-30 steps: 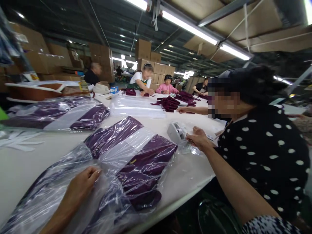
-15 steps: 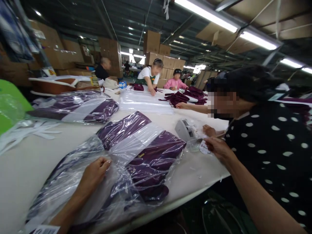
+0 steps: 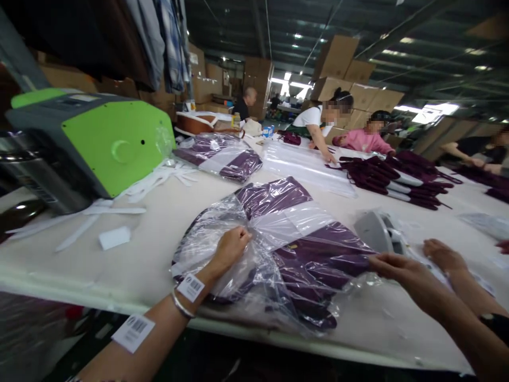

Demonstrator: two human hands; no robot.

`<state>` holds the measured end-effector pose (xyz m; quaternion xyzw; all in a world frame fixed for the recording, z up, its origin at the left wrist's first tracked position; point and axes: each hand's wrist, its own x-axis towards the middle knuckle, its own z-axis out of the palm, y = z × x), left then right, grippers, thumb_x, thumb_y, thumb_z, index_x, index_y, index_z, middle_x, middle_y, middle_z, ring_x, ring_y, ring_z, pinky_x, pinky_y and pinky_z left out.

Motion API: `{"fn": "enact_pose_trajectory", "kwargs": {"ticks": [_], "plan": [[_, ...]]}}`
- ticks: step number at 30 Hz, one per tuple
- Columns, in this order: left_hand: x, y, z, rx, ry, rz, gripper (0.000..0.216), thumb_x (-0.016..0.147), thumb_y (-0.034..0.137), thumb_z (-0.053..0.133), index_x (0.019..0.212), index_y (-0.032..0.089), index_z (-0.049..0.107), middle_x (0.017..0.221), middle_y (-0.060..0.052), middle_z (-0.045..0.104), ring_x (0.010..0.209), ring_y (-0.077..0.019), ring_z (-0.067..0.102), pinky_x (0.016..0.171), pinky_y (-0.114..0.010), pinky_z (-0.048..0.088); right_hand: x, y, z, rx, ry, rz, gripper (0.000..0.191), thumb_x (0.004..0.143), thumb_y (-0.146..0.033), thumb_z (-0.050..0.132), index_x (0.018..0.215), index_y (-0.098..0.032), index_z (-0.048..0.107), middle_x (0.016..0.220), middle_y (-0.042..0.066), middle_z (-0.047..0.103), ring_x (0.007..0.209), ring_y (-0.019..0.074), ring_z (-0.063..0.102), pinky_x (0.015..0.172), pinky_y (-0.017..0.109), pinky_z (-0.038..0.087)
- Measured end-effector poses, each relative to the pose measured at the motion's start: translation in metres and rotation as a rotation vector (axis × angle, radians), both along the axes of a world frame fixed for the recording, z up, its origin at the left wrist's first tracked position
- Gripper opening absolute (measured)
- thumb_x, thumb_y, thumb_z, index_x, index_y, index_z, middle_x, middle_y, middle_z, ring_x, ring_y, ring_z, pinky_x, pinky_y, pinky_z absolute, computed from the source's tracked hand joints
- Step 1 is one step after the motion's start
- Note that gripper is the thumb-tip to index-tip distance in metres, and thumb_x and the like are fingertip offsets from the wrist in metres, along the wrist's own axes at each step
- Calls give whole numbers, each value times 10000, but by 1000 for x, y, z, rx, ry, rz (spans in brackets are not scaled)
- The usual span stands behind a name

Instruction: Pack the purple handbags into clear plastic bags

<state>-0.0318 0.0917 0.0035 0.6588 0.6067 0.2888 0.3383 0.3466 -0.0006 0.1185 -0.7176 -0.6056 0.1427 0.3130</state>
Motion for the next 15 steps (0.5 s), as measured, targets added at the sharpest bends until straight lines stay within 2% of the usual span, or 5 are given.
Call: {"fn": "enact_pose_trajectory", "kwargs": {"ticks": [2,6,8,10,15], "plan": [[0,0,1,7,17,1,247,888,347,519,703,198,586,625,7,607,599,-146,556,582,-250,322,-59,15,3,-272,130,288,344,780,-554,668,730,-224,749,676,50,701,619,197,630,577,308,511],[0,2,1,29,42,-2,249,883,318,533,677,195,600,645,-10,629,620,-156,555,586,-262,307,-177,73,4,-419,118,661,167,793,-336,647,732,-210,736,678,5,707,583,139,596,536,237,431],[0,3,1,28,48,7,225,873,280,539,683,194,624,676,-24,658,647,-166,570,597,-267,312,-212,107,-5,-469,-69,714,158,757,-304,664,640,-213,716,604,-12,682,547,131,584,502,225,397],[0,3,3,16,53,18,200,860,248,548,697,191,649,706,-38,682,667,-173,585,607,-270,320,-229,136,-19,-497,-267,691,196,691,-281,721,515,-213,668,503,-18,630,505,135,566,482,229,371],[-1,5,7,-4,62,13,204,853,226,546,701,185,676,693,-48,691,650,-174,591,607,-276,330,-233,168,-43,-438,-433,623,327,524,-257,854,387,-223,560,370,-42,465,485,133,524,494,230,332]]}}
